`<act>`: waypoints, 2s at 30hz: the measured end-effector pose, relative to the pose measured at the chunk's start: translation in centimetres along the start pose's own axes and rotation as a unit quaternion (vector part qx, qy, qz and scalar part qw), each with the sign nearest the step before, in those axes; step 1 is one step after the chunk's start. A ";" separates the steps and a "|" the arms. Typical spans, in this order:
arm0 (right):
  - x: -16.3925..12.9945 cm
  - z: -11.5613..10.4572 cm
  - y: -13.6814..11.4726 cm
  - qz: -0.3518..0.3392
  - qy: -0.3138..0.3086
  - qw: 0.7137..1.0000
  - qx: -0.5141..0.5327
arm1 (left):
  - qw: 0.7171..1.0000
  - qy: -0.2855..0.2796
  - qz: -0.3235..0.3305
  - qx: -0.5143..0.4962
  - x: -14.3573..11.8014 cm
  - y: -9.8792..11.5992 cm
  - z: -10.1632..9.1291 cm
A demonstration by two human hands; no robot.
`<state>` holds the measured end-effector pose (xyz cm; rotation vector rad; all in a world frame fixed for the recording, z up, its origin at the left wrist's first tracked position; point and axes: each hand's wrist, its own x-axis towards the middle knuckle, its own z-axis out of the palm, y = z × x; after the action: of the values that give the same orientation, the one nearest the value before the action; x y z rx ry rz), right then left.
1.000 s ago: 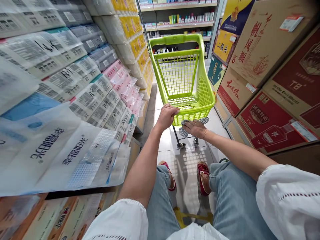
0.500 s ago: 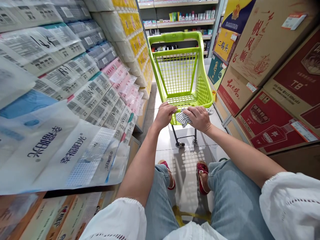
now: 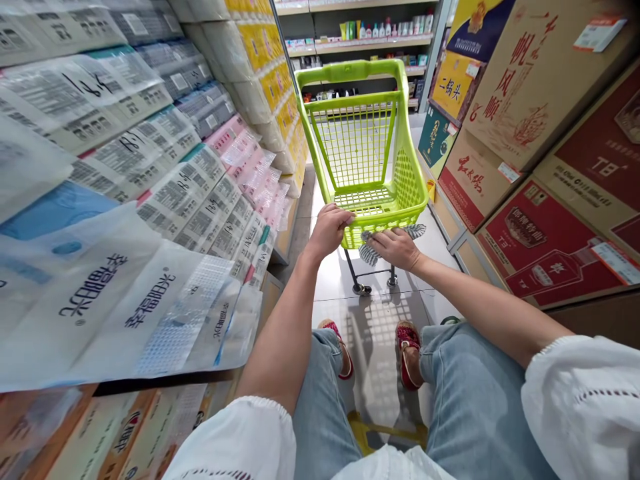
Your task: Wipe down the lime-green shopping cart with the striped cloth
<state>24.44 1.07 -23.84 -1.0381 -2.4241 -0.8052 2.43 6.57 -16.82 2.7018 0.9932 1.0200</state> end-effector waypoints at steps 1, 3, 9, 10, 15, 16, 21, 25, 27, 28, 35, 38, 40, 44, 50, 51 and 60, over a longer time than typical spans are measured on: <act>0.5 -0.7 0.3 0.017 0.016 1.000 0.004 | 1.000 0.000 -0.001 -0.001 0.0 0.0 0.0; 1.4 -2.0 0.7 0.063 0.052 0.997 0.017 | 1.000 -0.008 -0.006 0.000 0.0 0.0 -0.1; 2.0 -2.5 1.1 0.101 0.092 0.990 0.023 | 1.000 -0.011 -0.011 0.001 0.0 -0.1 0.0; 1.7 -2.0 1.0 0.092 0.088 0.992 0.019 | 1.000 -0.009 -0.010 -0.001 0.0 -0.2 0.0; -0.4 0.9 0.0 0.034 0.018 0.999 0.032 | 1.000 -0.005 -0.012 -0.005 0.1 -0.3 0.0; -0.6 1.3 -0.1 0.027 0.006 0.999 0.037 | 1.000 -0.006 -0.015 -0.005 0.1 -0.3 0.0; -0.3 0.8 0.3 0.023 0.001 0.999 0.035 | 1.000 -0.004 -0.012 -0.001 0.2 -0.5 0.0; 1.1 -1.5 1.4 0.058 0.041 0.997 0.020 | 1.000 0.000 -0.003 0.001 0.2 -0.6 0.0; 1.6 -2.4 1.8 0.080 0.069 0.994 0.020 | 1.000 0.001 0.000 0.002 0.2 -0.6 0.0; 1.7 -2.7 1.9 0.088 0.079 0.993 0.022 | 1.000 0.001 0.000 0.003 0.2 -0.6 0.0; -0.5 0.3 0.8 0.059 0.018 0.997 0.036 | 0.999 -0.003 -0.018 0.049 0.3 0.3 -0.1; -1.5 1.5 0.2 0.033 -0.015 0.999 0.029 | 0.996 0.010 -0.040 0.079 0.5 1.5 -0.2; -1.6 1.5 0.2 0.029 -0.013 0.999 0.022 | 0.993 0.031 -0.053 0.101 0.8 2.7 -0.1; -0.7 -0.5 1.3 0.011 0.009 1.000 0.024 | 0.989 0.029 -0.064 0.127 1.8 4.9 0.9; 0.4 -4.2 3.8 0.073 0.085 0.994 0.019 | 0.986 -0.031 -0.116 0.117 2.2 5.8 2.9; 0.4 -4.2 4.0 0.081 0.094 0.992 0.018 | 0.986 -0.029 -0.120 0.116 2.2 5.7 3.0; -2.3 1.7 2.5 0.038 0.035 0.999 0.018 | 0.986 -0.024 -0.119 0.113 2.0 4.6 3.0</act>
<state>27.64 2.31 -25.50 -1.0636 -2.3187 -0.7571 7.95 4.57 -16.64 2.6738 1.4602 0.8389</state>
